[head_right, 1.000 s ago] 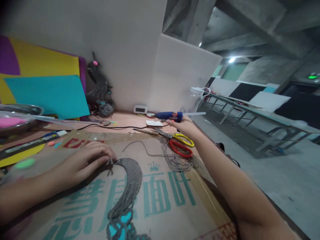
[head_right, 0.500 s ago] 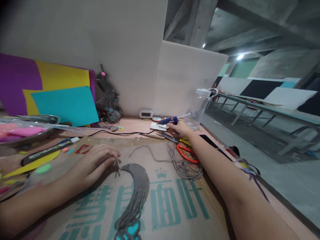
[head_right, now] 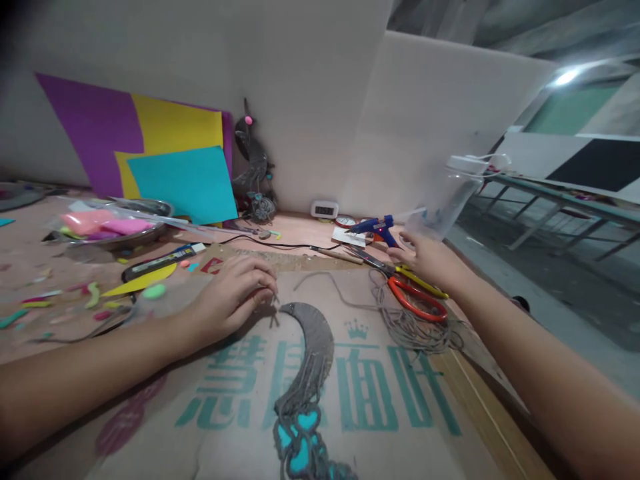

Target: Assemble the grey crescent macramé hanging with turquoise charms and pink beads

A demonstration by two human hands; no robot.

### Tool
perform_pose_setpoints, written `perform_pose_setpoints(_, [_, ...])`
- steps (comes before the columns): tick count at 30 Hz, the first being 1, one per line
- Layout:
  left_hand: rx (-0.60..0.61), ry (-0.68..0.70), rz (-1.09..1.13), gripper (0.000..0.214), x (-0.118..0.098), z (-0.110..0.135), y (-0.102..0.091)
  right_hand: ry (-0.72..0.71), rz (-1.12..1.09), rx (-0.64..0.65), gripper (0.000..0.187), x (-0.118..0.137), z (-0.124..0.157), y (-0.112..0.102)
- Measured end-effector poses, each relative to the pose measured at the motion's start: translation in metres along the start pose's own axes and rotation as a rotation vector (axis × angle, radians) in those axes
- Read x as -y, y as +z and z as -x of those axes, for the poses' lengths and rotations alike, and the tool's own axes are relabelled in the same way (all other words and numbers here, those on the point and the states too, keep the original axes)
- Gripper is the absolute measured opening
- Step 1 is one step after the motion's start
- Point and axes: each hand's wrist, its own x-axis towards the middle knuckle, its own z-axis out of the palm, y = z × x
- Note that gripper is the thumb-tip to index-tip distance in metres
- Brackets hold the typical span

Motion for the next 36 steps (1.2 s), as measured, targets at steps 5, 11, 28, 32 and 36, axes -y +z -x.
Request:
perform_pose_setpoints(5, [-0.085, 0.144, -0.158, 0.008, -0.005, 0.002, -0.002, 0.056, -0.06, 0.073, 0.039, 0.074, 0.021, -0.02])
perform_pose_setpoints(11, [-0.195, 0.465, -0.428, 0.02, -0.014, -0.009, -0.027, -0.113, -0.53, 0.517, 0.036, 0.173, 0.028, -0.014])
perform_pose_setpoints(28, [-0.107, 0.709, -0.499, 0.021, -0.018, -0.025, -0.037, 0.017, -1.221, 0.759, 0.026, 0.178, 0.029, 0.032])
perform_pose_setpoints(32, [-0.042, 0.543, -0.434, 0.019, -0.005, -0.023, -0.016, -0.106, -0.883, 0.631, 0.01, 0.176, 0.021, 0.035])
perform_pose_setpoints(36, [0.033, 0.418, -0.39, 0.019, 0.007, -0.022, 0.002, -0.1, -0.707, 0.603, 0.01, 0.171, 0.016, 0.046])
